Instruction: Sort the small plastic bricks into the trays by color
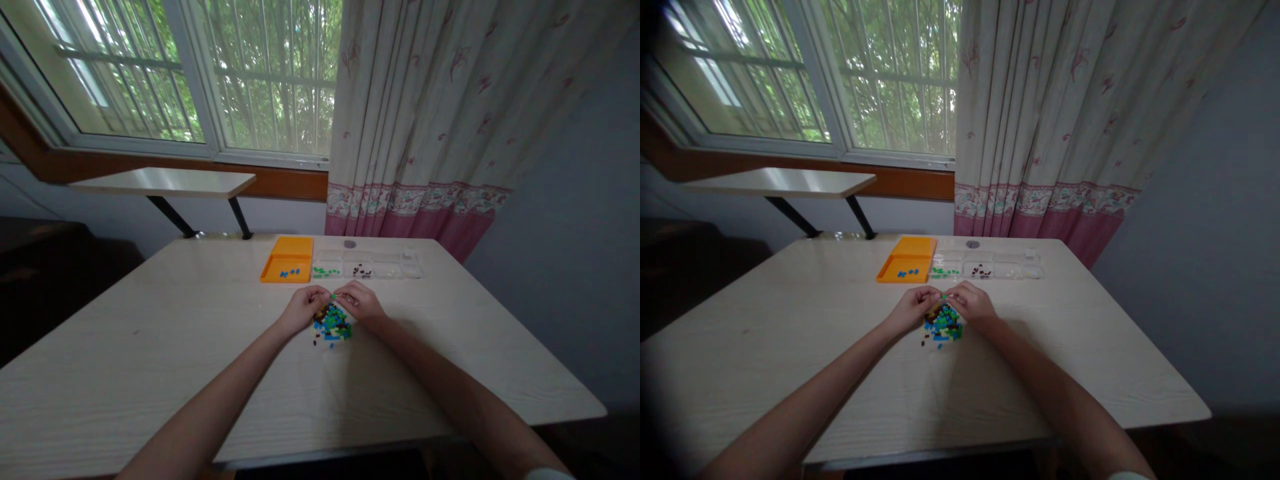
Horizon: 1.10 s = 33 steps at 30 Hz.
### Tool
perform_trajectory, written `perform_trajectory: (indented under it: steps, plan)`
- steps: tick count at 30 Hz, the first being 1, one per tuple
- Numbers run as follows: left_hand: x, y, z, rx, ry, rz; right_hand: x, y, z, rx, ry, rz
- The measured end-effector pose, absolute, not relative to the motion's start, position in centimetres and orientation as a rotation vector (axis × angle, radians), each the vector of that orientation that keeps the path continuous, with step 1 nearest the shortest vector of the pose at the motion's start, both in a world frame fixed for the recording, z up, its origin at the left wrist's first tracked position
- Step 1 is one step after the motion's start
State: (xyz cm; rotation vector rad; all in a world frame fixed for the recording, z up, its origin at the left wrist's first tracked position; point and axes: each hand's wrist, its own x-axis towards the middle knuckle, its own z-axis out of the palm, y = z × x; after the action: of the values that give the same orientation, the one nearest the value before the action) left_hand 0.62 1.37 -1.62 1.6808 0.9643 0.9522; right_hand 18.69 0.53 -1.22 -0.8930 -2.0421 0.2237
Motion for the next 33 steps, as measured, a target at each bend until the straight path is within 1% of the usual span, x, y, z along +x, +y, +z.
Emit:
perform_trajectory:
  steps: [4,7,11,16,23,33]
  plan:
    - [-0.1,1.4,-0.9,1.956,1.163,0.929,19.4,0.8,-0.4,-0.935,-1.853,0.114]
    - [-0.8,1.3,-0.5,2.19,1.278,0.786,20.3,1.0,0.2,-1.002,-1.724,0.084]
    - [-1.3,1.2,0.0,2.36,1.368,0.633,20.8,1.1,0.5,-1.088,-1.698,0.101]
    - [-1.3,1.1,0.2,2.385,1.35,0.591,20.7,1.0,0.3,-1.111,-1.714,0.148]
    - [-1.3,1.3,-0.1,2.391,1.329,0.573,20.7,1.0,0.4,-1.069,-1.724,0.13]
    - [-1.2,1.2,-0.2,2.444,1.332,0.537,21.2,2.5,0.1,-1.15,-1.82,0.261]
